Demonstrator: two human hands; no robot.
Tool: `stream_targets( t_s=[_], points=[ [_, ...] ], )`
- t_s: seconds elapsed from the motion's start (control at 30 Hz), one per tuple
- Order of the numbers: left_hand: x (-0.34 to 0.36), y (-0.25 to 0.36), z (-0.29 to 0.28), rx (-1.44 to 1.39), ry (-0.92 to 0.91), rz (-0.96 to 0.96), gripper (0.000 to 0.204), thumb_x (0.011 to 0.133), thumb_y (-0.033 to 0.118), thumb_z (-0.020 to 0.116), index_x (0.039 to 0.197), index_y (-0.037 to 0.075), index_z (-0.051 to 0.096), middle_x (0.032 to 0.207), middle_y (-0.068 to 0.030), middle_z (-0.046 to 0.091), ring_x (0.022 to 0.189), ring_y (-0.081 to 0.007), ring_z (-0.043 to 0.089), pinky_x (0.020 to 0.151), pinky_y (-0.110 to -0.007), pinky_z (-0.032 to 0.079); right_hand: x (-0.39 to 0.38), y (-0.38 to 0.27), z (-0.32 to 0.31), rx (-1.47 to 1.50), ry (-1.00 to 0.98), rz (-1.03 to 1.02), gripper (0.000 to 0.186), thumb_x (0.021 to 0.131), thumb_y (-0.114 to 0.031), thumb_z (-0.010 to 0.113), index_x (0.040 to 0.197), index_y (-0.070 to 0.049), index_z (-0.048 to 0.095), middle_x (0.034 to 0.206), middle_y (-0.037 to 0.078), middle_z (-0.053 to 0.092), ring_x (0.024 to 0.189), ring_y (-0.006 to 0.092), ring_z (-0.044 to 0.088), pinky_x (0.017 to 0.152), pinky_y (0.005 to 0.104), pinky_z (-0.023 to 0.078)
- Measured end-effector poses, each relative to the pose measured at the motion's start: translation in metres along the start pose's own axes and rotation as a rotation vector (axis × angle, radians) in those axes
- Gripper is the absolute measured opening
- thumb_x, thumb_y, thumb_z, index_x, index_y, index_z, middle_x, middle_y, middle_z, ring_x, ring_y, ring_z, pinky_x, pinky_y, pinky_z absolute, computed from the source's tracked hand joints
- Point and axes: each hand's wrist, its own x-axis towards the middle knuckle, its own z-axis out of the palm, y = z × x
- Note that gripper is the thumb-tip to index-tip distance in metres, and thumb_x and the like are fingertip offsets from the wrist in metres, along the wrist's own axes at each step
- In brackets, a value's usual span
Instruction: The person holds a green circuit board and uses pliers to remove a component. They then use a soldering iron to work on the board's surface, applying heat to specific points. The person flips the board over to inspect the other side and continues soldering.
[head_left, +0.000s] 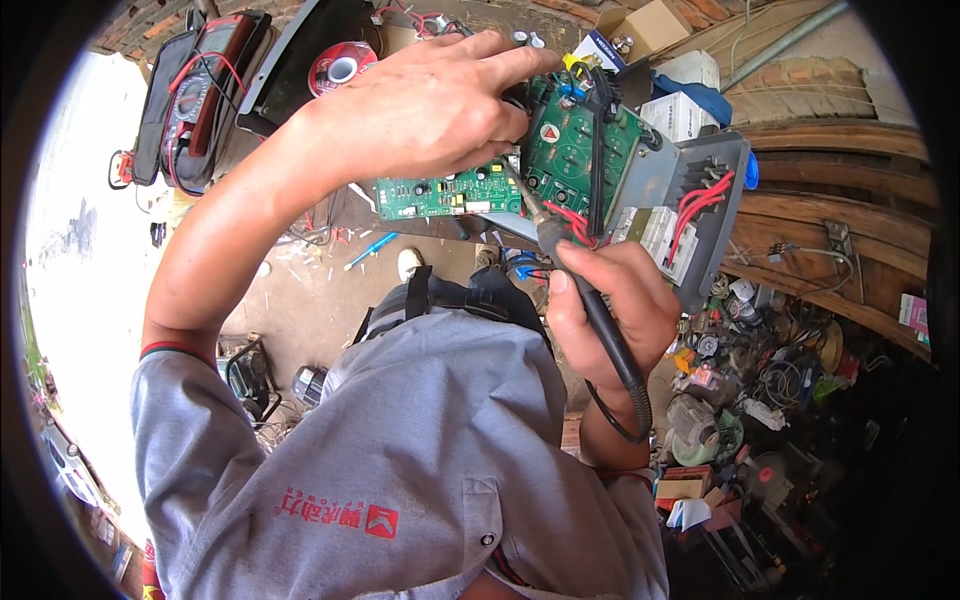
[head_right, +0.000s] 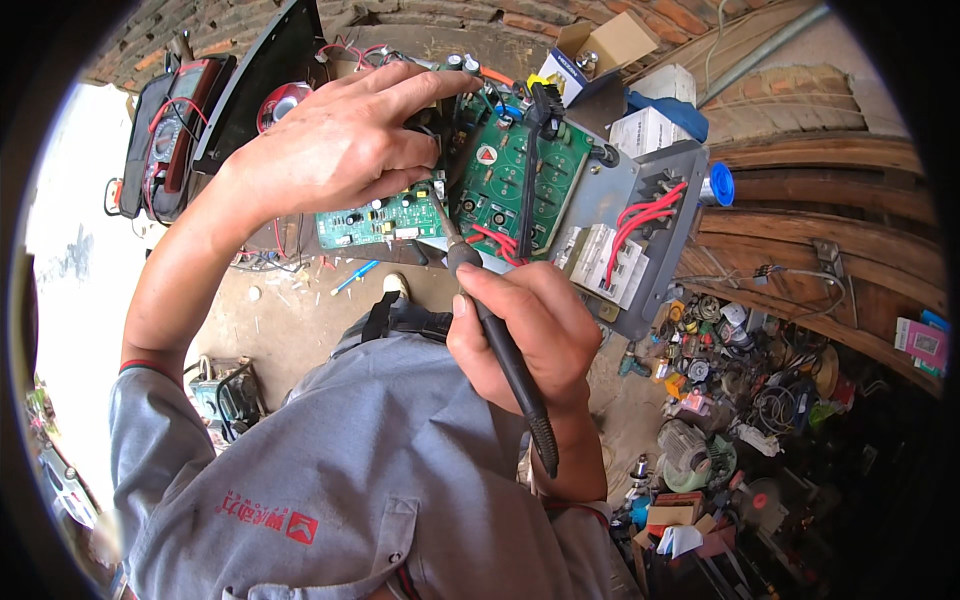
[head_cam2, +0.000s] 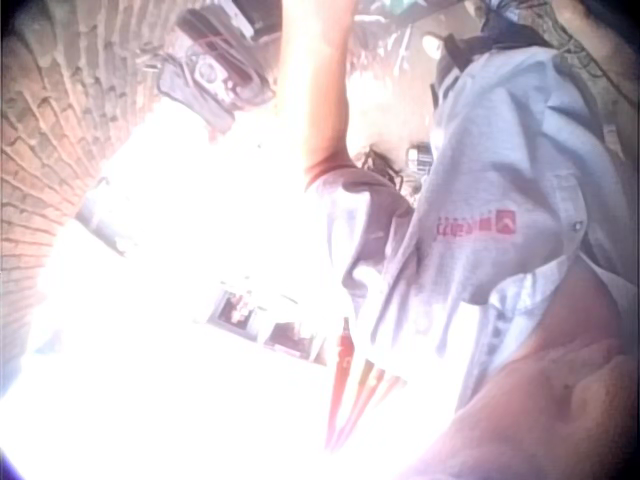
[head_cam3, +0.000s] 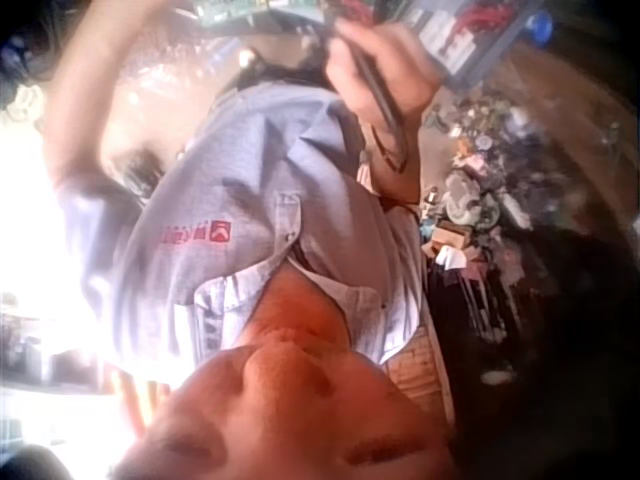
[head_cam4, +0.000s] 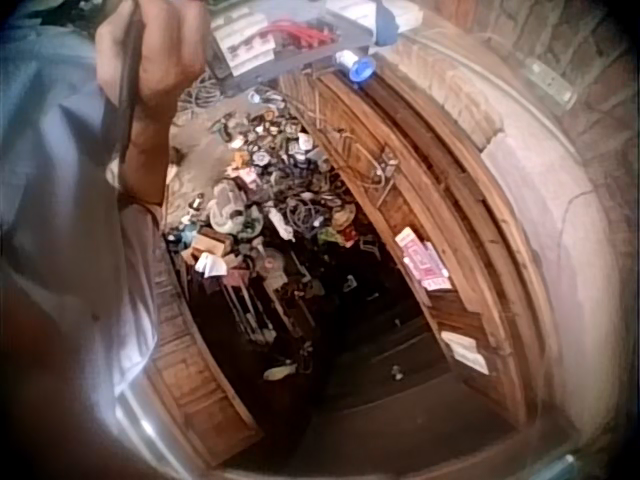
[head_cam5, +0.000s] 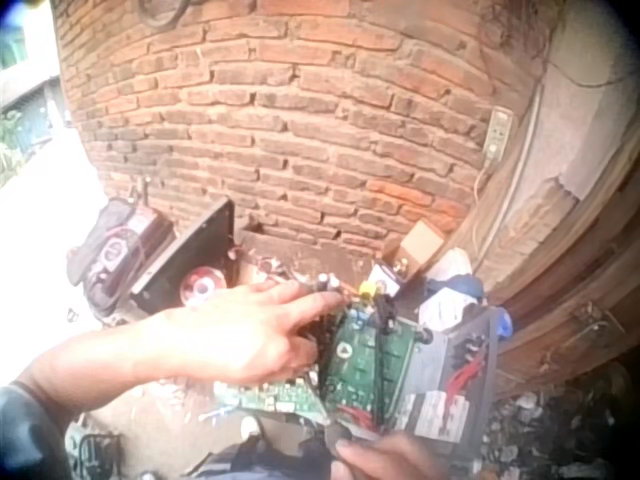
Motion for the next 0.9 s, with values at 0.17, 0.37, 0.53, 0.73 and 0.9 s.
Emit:
stream_targets(
  t_s=[0.17,0.37,0.53,0.73,0.9],
  points=[
    [-0.0001,-0.0007,0.0008,-0.009,-0.002,-0.004,0.011,0.077,0.014,0.073,0.083,0.004,0.071,0.145,-0.0132,0.049,0.118,-0.0316,0.056,0.094,-0.043,0.051,-0.0003,-0.0004,0.0005,0.008,0.002,0.007,0.029,0.071,0.003,0.075,0.100,0.000,0.073,0.076,0.009,0.062,0.064,0.0216,0.062,0.058,0.0326,0.051],
    [-0.0001,-0.0016,0.0031,-0.021,0.022,0.006,0.013,0.073,0.012,0.074,0.081,0.004,0.070,0.145,-0.0132,0.050,0.116,-0.0321,0.058,0.093,-0.043,0.052,-0.0003,0.0009,0.0001,0.012,0.007,-0.004,0.029,0.071,0.003,0.075,0.100,0.000,0.073,0.076,0.009,0.062,0.065,0.0223,0.062,0.058,0.0330,0.051],
    [0.0015,-0.0002,0.0020,0.008,0.034,0.006,0.012,0.072,0.012,0.075,0.078,0.004,0.069,0.143,-0.0129,0.052,0.113,-0.0315,0.059,0.089,-0.042,0.054,0.0011,0.0018,-0.0002,0.007,0.004,-0.006,0.028,0.071,0.002,0.075,0.099,0.000,0.073,0.076,0.009,0.061,0.064,0.0225,0.061,0.058,0.0336,0.050],
    [0.0030,0.0012,0.0011,0.036,0.037,0.003,0.013,0.071,0.013,0.076,0.075,0.004,0.068,0.142,-0.0121,0.054,0.110,-0.0310,0.061,0.082,-0.041,0.055,0.0002,0.0008,0.0002,0.003,0.009,0.007,0.027,0.071,0.002,0.075,0.098,0.000,0.073,0.075,0.009,0.061,0.063,0.0228,0.060,0.058,0.0341,0.050],
    [0.0033,0.0015,0.0020,0.056,0.055,0.012,0.013,0.071,0.013,0.076,0.074,0.004,0.067,0.141,-0.0116,0.055,0.109,-0.0310,0.062,0.078,-0.041,0.057,0.0009,0.0010,0.0008,0.010,0.014,-0.004,0.027,0.071,0.001,0.075,0.098,0.001,0.073,0.074,0.009,0.060,0.062,0.0231,0.059,0.058,0.0345,0.049]
  ],
)
